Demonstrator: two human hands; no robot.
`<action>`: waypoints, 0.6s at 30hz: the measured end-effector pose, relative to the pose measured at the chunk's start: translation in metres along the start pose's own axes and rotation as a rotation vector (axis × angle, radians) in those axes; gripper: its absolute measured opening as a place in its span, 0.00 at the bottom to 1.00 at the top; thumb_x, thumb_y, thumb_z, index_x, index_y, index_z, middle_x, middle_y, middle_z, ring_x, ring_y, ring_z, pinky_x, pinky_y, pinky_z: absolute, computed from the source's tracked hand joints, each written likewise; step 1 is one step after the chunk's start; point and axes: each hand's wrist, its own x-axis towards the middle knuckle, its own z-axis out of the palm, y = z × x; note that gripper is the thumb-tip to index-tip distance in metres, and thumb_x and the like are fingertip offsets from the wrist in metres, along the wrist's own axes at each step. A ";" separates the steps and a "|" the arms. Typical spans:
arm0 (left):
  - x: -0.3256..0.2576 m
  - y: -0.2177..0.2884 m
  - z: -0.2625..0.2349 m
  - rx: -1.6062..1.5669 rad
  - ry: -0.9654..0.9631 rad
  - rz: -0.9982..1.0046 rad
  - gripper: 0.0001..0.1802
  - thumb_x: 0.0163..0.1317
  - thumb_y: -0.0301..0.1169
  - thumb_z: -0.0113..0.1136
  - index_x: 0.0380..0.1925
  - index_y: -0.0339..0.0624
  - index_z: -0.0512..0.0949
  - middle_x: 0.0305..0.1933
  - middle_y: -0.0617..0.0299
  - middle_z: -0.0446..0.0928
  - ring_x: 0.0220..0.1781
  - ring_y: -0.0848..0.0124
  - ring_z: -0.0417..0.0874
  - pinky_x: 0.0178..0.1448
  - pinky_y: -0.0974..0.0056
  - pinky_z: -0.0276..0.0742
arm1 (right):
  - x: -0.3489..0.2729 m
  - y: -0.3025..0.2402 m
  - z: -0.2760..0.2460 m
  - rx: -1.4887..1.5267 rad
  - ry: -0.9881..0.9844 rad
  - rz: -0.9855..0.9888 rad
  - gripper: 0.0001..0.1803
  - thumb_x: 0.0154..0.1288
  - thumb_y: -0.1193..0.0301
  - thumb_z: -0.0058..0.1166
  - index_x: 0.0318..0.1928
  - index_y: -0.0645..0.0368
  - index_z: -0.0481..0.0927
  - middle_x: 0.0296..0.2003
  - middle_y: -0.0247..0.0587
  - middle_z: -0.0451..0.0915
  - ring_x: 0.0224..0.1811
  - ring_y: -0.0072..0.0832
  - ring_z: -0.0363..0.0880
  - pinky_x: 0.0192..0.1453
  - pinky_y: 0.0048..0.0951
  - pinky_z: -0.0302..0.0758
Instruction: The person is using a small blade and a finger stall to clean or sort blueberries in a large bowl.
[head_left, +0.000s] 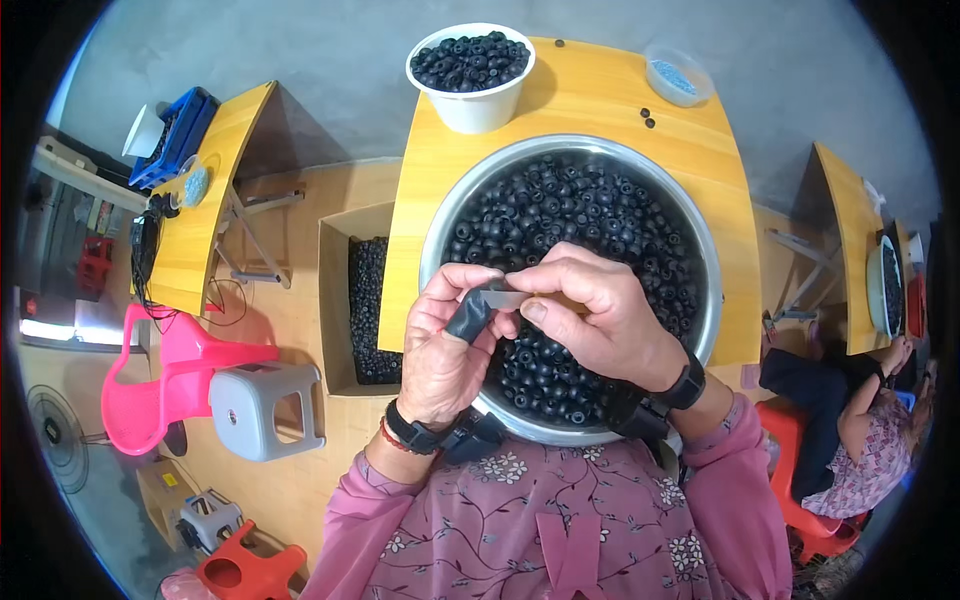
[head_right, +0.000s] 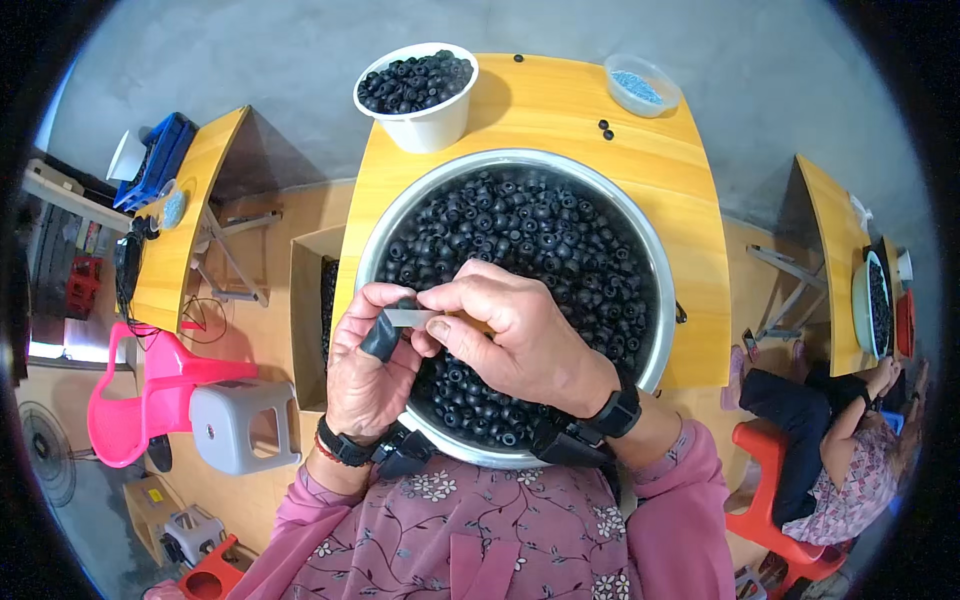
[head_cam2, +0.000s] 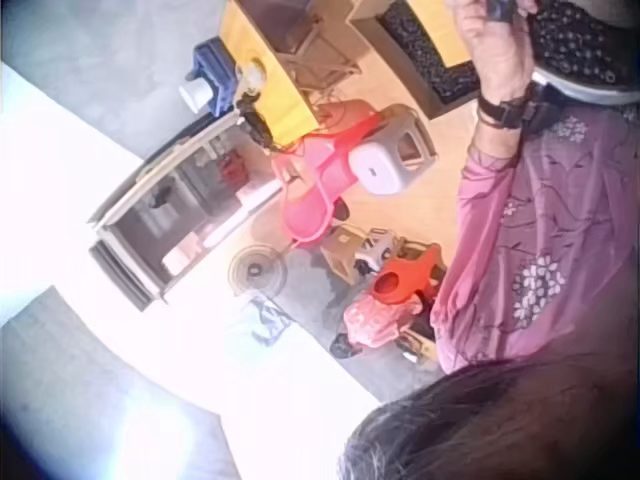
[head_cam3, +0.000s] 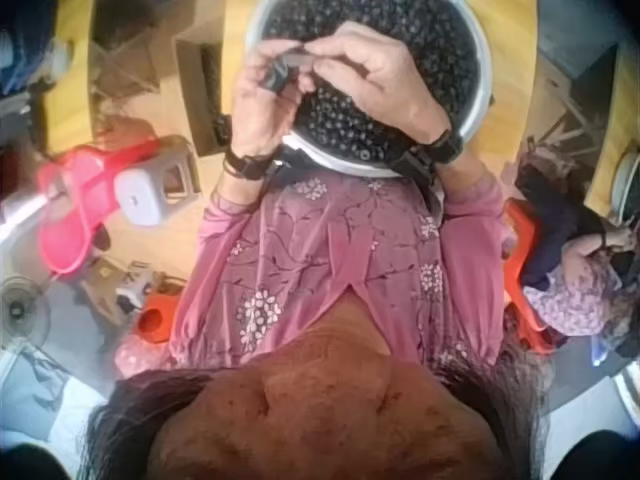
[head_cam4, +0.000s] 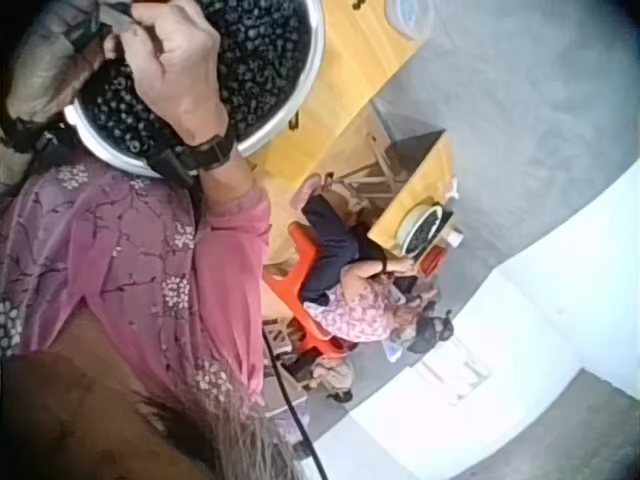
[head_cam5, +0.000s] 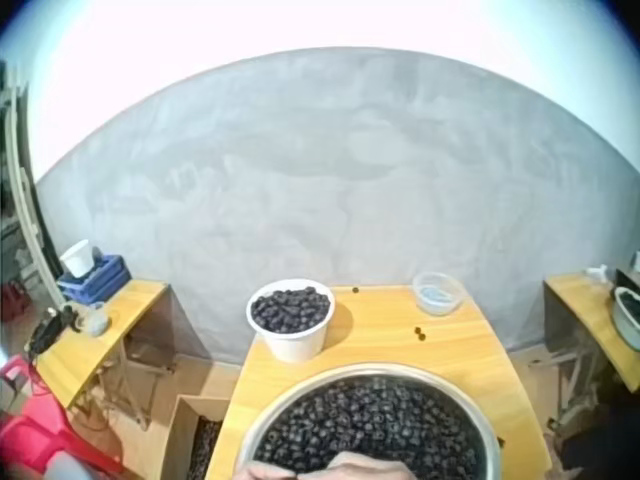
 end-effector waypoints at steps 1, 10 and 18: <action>0.000 0.000 0.002 -0.033 0.015 -0.005 0.16 0.71 0.29 0.62 0.55 0.35 0.74 0.44 0.55 0.82 0.39 0.70 0.84 0.49 0.65 0.82 | 0.000 0.000 0.000 -0.014 0.006 -0.024 0.11 0.66 0.80 0.61 0.48 0.65 0.84 0.34 0.41 0.80 0.32 0.30 0.83 0.36 0.29 0.80; 0.002 0.002 0.001 -0.053 0.004 0.003 0.11 0.71 0.29 0.62 0.48 0.36 0.75 0.42 0.55 0.83 0.38 0.72 0.83 0.47 0.66 0.82 | 0.001 -0.001 0.002 -0.094 0.020 -0.028 0.10 0.64 0.80 0.62 0.47 0.66 0.85 0.34 0.42 0.80 0.31 0.32 0.83 0.35 0.29 0.79; 0.002 0.003 0.002 -0.060 -0.006 -0.034 0.09 0.72 0.27 0.61 0.47 0.35 0.76 0.41 0.54 0.83 0.36 0.72 0.83 0.46 0.66 0.82 | 0.003 0.004 -0.008 -0.075 0.074 0.115 0.08 0.66 0.78 0.61 0.44 0.67 0.84 0.34 0.43 0.82 0.32 0.30 0.83 0.36 0.27 0.77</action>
